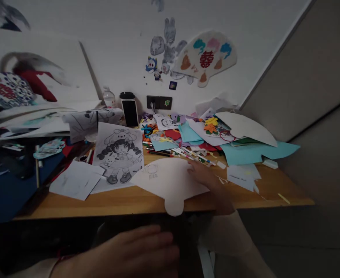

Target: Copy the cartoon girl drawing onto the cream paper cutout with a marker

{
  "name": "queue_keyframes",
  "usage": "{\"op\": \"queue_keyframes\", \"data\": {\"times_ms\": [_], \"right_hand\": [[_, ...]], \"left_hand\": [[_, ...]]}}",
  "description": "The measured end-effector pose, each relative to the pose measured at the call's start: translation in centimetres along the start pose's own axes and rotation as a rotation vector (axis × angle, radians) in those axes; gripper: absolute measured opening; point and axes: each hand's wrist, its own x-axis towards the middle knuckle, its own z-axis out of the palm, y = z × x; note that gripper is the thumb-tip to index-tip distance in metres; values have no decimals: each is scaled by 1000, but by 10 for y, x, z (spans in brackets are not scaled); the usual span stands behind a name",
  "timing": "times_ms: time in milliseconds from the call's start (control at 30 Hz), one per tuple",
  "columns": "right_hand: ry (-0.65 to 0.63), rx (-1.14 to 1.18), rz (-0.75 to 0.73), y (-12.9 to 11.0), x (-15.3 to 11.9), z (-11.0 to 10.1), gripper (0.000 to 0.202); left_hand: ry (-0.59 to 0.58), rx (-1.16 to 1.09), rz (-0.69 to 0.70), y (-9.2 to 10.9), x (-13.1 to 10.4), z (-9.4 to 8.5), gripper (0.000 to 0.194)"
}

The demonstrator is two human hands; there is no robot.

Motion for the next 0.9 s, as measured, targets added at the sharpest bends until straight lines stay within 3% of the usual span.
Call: {"op": "queue_keyframes", "data": {"times_ms": [33,167,267,367,667,900], "right_hand": [[-29,-45,-15,-7,10,-4,42],[-70,-157,-65,-41,56,0,34],[-76,-218,-80,-61,82,10,29],[-56,-264,-85,-70,95,18,26],[95,-272,-167,-74,101,33,19],[394,-44,-200,-59,91,40,24]], "left_hand": [[-10,-1,64,-15,4,9,42],[-118,11,46,-55,19,56,52],[-119,16,100,-64,26,86,50],[-79,53,149,-68,29,103,45],[31,114,231,-80,29,117,41],[61,69,245,-84,34,117,41]]}}
